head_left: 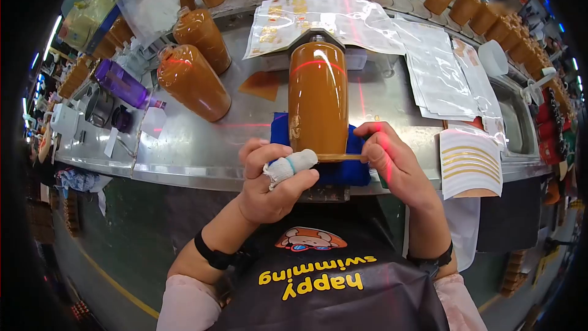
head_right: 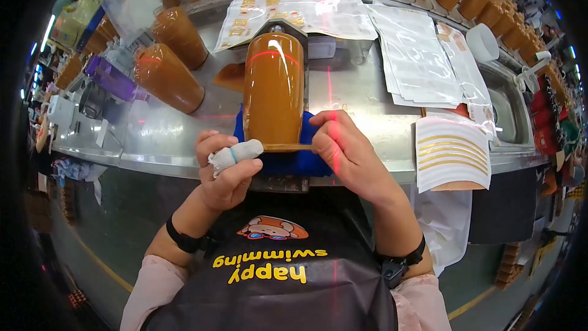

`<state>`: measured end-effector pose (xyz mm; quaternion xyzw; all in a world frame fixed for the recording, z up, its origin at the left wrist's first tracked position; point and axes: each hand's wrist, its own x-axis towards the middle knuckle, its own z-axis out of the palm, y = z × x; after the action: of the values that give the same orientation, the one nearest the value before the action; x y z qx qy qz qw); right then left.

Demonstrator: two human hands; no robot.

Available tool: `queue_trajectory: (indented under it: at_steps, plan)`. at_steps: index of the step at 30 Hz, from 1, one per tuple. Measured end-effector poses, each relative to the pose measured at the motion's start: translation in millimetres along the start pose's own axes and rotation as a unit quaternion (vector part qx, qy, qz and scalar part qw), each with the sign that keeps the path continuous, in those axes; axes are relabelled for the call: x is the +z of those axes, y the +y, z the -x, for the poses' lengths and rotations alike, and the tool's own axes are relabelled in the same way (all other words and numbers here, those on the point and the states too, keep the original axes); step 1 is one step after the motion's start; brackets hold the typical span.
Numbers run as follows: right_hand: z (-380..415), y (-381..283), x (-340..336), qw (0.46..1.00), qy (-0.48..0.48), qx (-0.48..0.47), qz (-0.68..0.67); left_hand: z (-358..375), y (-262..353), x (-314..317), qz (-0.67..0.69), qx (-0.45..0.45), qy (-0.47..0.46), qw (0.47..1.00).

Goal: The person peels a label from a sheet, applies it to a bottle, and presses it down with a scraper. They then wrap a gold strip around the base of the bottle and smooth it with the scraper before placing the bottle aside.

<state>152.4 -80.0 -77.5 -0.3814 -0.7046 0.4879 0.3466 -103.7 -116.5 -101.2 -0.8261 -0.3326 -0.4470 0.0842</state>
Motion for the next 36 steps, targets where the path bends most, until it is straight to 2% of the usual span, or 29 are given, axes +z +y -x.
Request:
queue_trajectory:
  at_steps: [5,11,14,16,19,22,25,28,31,36]
  plan:
    - [3,4,0,1.000,0.011,-0.011,0.011,-18,-3,1,-0.020,0.085,-0.028,0.996]
    - [2,5,0,1.000,0.013,-0.007,0.001,-33,-1,6,-0.016,0.137,-0.104,0.985]
    - [3,2,1,1.000,0.007,0.019,-0.018,-39,3,16,-0.064,0.083,-0.117,0.988]
    - [2,-1,0,0.999,0.005,0.032,-0.021,-35,-2,20,-0.016,0.003,-0.076,0.997]
    - [-1,3,3,0.997,0.023,-0.056,0.045,-19,-2,19,0.050,-0.079,-0.022,0.995]
    - [-2,2,4,0.998,0.023,-0.039,0.039,-16,2,18,0.065,-0.121,0.018,0.990]
    - [1,2,2,0.998,0.020,-0.039,0.039,-3,-2,7,0.043,-0.075,0.003,0.996]
    - [5,-2,1,1.000,0.022,0.010,-0.017,-5,0,-2,0.017,-0.010,-0.029,0.999]
    - [6,1,0,0.999,0.021,0.016,-0.019,-11,-1,1,0.011,0.014,-0.031,0.999]
    - [5,6,1,0.999,0.038,-0.030,0.006,-22,-2,-2,0.008,0.069,-0.084,0.994]
